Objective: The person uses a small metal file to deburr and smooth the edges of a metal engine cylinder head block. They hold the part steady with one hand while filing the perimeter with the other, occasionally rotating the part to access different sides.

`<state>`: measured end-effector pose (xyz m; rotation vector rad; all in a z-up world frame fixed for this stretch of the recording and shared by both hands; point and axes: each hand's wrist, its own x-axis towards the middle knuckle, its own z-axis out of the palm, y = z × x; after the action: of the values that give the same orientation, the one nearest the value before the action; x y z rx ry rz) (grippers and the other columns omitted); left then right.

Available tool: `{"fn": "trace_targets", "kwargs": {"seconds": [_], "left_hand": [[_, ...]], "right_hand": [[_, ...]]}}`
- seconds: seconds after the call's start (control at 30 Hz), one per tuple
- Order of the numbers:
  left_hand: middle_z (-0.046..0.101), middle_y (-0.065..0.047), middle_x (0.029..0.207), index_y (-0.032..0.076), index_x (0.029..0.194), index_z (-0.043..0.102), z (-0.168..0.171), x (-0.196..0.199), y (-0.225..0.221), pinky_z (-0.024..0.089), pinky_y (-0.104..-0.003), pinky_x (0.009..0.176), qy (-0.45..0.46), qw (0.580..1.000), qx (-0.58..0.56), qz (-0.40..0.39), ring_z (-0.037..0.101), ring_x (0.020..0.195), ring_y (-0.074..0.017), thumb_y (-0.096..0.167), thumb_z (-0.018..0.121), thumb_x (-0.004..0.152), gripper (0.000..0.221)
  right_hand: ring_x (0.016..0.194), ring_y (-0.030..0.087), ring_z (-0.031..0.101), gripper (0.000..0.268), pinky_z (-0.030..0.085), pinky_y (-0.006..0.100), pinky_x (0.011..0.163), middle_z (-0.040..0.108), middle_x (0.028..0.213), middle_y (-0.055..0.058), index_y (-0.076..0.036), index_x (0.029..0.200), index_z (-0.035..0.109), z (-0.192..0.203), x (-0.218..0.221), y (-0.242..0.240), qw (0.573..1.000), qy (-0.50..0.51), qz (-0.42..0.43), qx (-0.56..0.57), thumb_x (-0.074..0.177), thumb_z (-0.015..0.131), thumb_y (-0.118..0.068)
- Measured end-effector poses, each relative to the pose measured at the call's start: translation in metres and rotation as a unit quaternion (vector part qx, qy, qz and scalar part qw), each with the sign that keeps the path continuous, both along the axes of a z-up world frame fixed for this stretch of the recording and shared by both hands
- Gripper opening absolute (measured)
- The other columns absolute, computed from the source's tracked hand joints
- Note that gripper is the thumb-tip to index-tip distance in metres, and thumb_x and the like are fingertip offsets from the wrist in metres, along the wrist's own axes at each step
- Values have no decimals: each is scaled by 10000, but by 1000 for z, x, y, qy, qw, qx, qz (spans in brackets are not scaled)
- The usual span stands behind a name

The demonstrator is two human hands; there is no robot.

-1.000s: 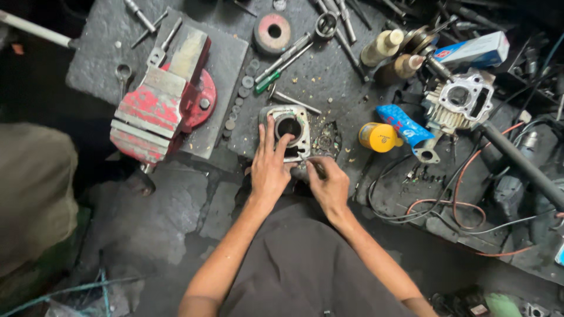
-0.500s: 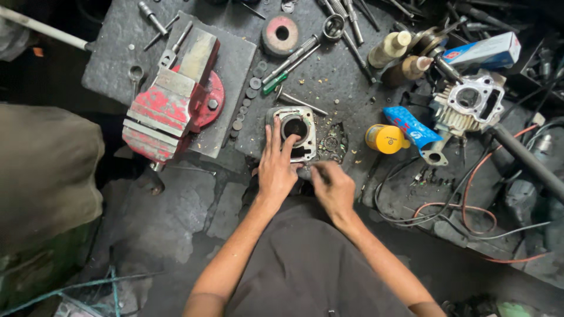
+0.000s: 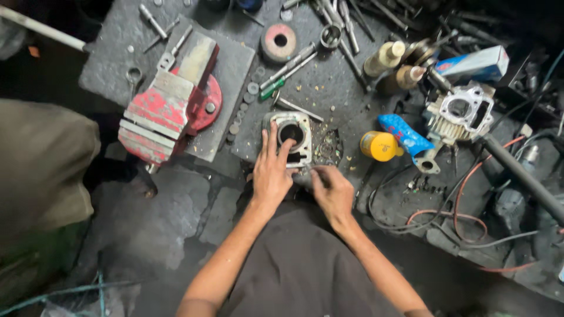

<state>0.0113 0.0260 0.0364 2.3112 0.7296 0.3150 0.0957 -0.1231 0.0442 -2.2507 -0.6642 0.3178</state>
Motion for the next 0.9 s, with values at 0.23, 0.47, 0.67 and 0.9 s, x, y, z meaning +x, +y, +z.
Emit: {"fn": "trace_targets", "kwargs": {"seconds": [0.23, 0.47, 0.67, 0.9], "left_hand": [[221, -211, 1663, 113, 1311, 564, 2, 1, 2, 415, -513, 1131, -26, 1000, -4, 7, 308, 1485, -500, 85, 888, 649, 737], [212, -222, 1657, 113, 1316, 557, -1, 0, 0, 410, -514, 1119, -18, 1000, -7, 7, 297, 1486, -500, 90, 888, 644, 749], [205, -217, 1661, 111, 1315, 557, -1, 0, -1, 407, -506, 1136, -15, 1000, -4, 6, 287, 1493, -501, 92, 891, 639, 754], [195, -221, 1650, 117, 1285, 566, -1, 4, 1, 398, -507, 1131, -2, 1000, -16, 10, 282, 1484, -505, 96, 893, 615, 746]], "right_hand": [[805, 231, 774, 128, 589, 329, 713, 774, 905, 112, -73, 1008, 757, -4, 5, 1, 1000, -7, -20, 14, 905, 761, -150], [786, 226, 769, 120, 587, 322, 693, 765, 892, 105, -69, 984, 753, -3, 4, -3, 999, -28, 6, 28, 899, 771, -151], [762, 227, 767, 120, 582, 323, 679, 770, 889, 113, -70, 973, 761, -7, 3, -1, 1000, -21, 5, 8, 884, 776, -148], [823, 229, 756, 126, 580, 335, 725, 764, 921, 129, -60, 1006, 743, -15, 11, -2, 999, -33, 8, 34, 905, 761, -133]]}}
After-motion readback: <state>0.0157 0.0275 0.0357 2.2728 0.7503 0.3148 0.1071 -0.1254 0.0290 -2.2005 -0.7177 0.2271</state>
